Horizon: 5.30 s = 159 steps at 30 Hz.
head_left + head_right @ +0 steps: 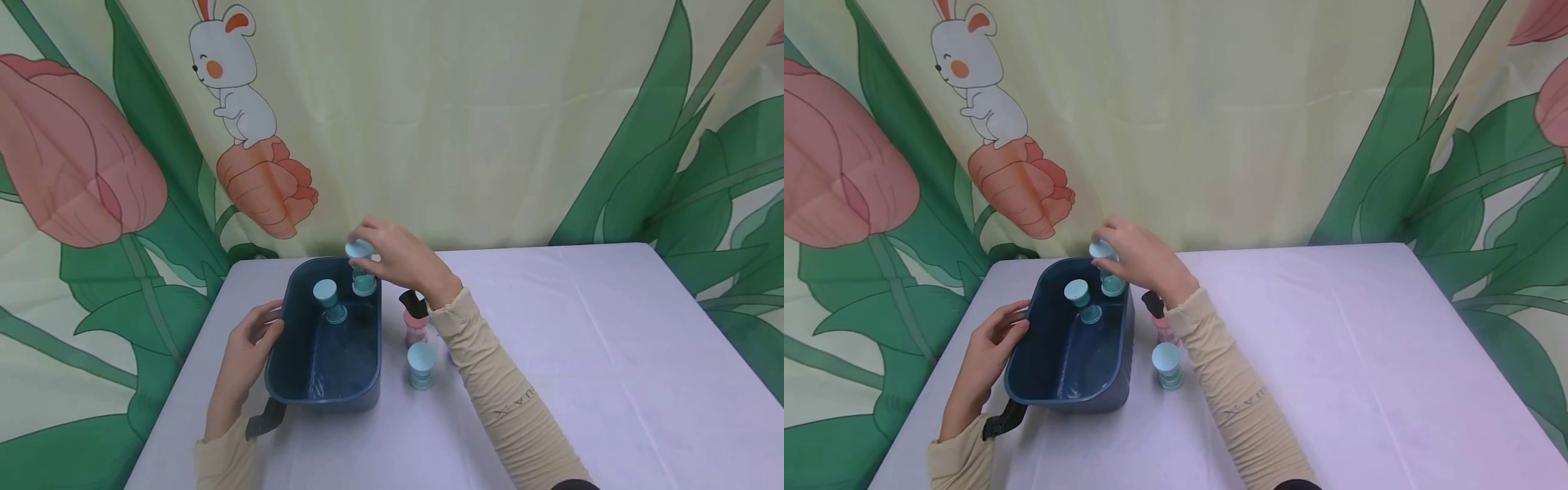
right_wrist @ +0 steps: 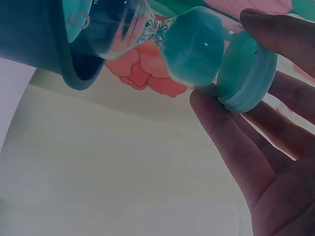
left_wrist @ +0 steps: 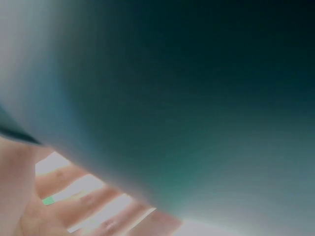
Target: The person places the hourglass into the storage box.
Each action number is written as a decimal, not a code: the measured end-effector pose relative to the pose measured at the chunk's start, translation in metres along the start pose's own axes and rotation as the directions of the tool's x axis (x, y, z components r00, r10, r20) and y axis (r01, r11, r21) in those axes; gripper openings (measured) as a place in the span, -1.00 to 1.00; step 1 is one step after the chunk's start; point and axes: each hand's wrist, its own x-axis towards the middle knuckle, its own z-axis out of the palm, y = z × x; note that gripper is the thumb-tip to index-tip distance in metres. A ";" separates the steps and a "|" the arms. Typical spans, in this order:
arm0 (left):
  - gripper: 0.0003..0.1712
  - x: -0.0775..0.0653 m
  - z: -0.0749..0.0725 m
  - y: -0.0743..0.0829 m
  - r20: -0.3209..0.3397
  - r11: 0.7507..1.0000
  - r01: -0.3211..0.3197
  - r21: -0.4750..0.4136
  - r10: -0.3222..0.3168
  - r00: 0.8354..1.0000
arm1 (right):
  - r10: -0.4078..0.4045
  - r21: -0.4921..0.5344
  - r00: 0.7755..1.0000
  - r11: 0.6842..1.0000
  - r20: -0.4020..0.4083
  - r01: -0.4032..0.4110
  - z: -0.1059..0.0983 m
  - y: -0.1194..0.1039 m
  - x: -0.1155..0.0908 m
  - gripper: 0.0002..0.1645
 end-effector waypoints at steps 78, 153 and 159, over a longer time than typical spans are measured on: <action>-0.45 -0.001 0.001 0.002 -0.005 1.000 -0.017 -0.026 0.017 1.000 | 0.083 -0.210 0.904 0.978 0.419 0.007 0.065 0.007 0.017 -0.59; -0.48 -0.001 0.002 -0.002 -0.012 0.999 -0.036 0.021 0.037 0.999 | 0.155 -0.179 0.979 0.975 0.136 -0.129 -0.027 0.015 -0.107 -0.55; -0.47 -0.003 0.000 -0.002 -0.012 0.999 -0.018 0.032 0.018 1.000 | 0.151 -0.167 0.979 0.978 0.135 -0.128 -0.026 0.018 -0.119 -0.61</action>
